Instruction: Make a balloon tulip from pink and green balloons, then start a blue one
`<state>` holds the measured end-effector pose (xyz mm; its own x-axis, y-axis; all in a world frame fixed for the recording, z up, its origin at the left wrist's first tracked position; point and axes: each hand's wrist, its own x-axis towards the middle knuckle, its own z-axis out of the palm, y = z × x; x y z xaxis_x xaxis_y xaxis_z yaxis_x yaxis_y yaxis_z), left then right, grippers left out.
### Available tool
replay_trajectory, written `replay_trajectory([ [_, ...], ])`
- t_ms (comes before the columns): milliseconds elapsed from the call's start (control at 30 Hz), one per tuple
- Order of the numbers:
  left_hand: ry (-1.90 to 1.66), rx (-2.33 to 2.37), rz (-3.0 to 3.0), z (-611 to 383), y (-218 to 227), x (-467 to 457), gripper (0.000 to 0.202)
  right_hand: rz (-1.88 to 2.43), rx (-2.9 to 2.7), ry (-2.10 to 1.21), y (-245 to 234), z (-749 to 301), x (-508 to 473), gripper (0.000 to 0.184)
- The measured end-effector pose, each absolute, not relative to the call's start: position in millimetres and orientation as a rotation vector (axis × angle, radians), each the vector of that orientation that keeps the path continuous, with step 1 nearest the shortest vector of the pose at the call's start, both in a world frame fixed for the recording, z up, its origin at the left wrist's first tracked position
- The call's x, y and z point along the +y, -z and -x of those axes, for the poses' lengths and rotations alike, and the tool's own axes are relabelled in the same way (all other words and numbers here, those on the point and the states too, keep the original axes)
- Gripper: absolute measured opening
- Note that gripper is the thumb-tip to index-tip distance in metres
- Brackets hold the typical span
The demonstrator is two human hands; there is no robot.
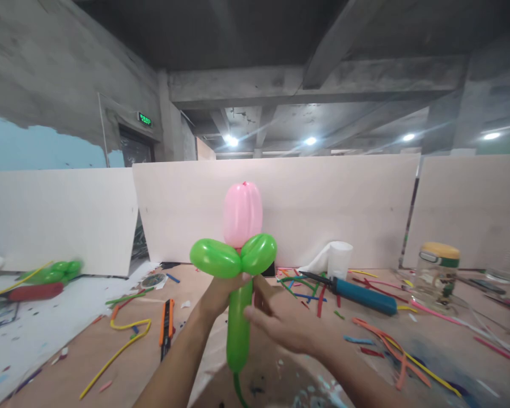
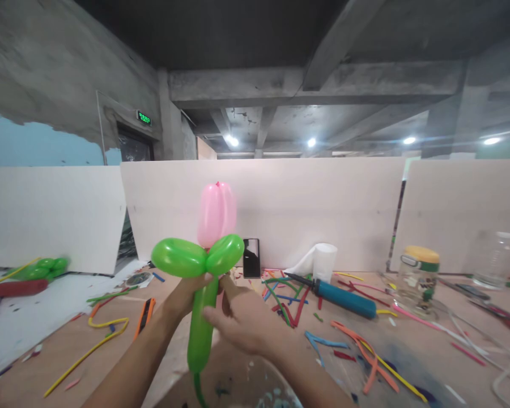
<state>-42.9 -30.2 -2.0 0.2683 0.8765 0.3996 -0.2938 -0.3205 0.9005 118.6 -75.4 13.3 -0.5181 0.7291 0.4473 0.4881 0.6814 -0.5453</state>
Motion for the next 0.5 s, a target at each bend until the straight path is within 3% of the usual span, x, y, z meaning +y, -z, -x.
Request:
replay_trajectory([
  [133, -1.271, 0.561, -1.598, 44, -5, -36, 0.036, 0.789, -1.963, -0.707, -11, -131, -51, 0.019],
  [233, -1.241, 0.622, -1.762, 33, -13, -44, 0.030, 0.778, -1.846, -0.636, -1, -133, -33, 0.014],
  [500, -1.066, 0.594, -1.871, 28, -13, -49, 0.039, 0.729, -1.981, -0.571, 30, -140, -9, 0.018],
])
